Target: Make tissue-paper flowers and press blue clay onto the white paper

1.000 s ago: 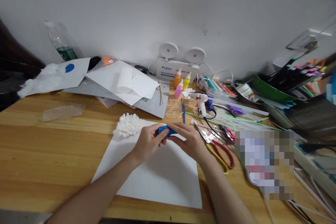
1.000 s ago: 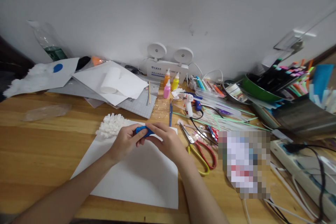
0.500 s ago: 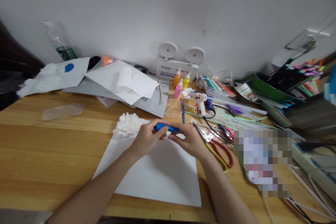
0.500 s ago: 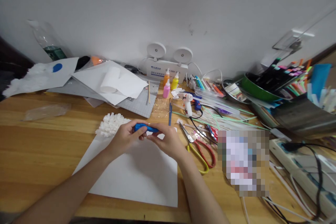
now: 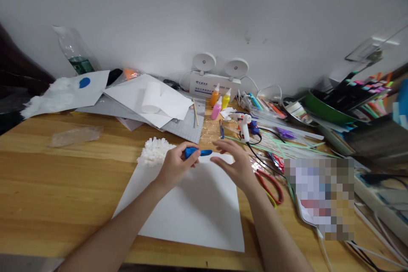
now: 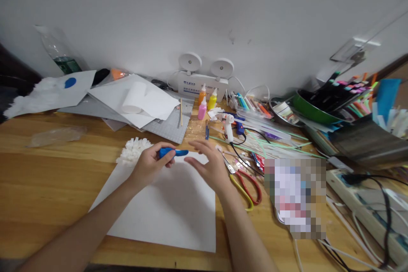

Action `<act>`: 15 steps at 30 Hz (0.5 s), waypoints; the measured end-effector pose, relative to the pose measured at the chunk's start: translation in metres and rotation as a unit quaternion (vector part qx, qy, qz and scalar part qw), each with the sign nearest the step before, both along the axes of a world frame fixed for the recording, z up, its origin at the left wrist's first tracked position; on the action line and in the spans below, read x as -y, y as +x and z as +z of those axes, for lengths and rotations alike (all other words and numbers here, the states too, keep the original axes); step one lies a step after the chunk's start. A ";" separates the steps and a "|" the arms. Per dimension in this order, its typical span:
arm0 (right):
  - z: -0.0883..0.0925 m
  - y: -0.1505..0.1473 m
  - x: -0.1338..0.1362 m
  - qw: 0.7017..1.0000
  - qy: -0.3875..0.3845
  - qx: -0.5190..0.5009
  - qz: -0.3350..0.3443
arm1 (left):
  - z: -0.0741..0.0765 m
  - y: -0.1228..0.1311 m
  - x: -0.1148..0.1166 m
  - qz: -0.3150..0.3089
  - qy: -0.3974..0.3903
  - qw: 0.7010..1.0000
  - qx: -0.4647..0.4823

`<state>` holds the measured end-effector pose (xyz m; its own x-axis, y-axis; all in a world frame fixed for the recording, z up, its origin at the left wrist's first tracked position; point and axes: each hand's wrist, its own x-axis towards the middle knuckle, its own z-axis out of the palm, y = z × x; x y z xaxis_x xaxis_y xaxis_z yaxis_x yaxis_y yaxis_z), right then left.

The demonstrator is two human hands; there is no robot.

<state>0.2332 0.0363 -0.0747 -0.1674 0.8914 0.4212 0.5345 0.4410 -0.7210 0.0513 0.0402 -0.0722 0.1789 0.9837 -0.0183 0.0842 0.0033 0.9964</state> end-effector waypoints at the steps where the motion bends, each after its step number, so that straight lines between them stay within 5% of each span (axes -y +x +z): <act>1: -0.001 -0.004 0.001 0.999 0.010 0.013 0.028 | -0.001 0.001 0.001 -0.013 0.008 1.000 -0.017; 6: -0.008 -0.017 0.006 0.994 0.007 0.048 0.095 | -0.007 0.002 0.004 -0.043 0.040 0.995 -0.080; 15: -0.002 -0.023 0.009 0.994 -0.041 0.065 0.076 | -0.003 0.001 0.004 -0.049 0.097 0.983 -0.150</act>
<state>0.2106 0.0271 -0.0764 -0.3513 0.8822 0.3136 0.5566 0.4661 -0.6877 0.0526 0.0362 -0.0748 0.2876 0.9524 0.1009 0.3643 -0.2062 0.9082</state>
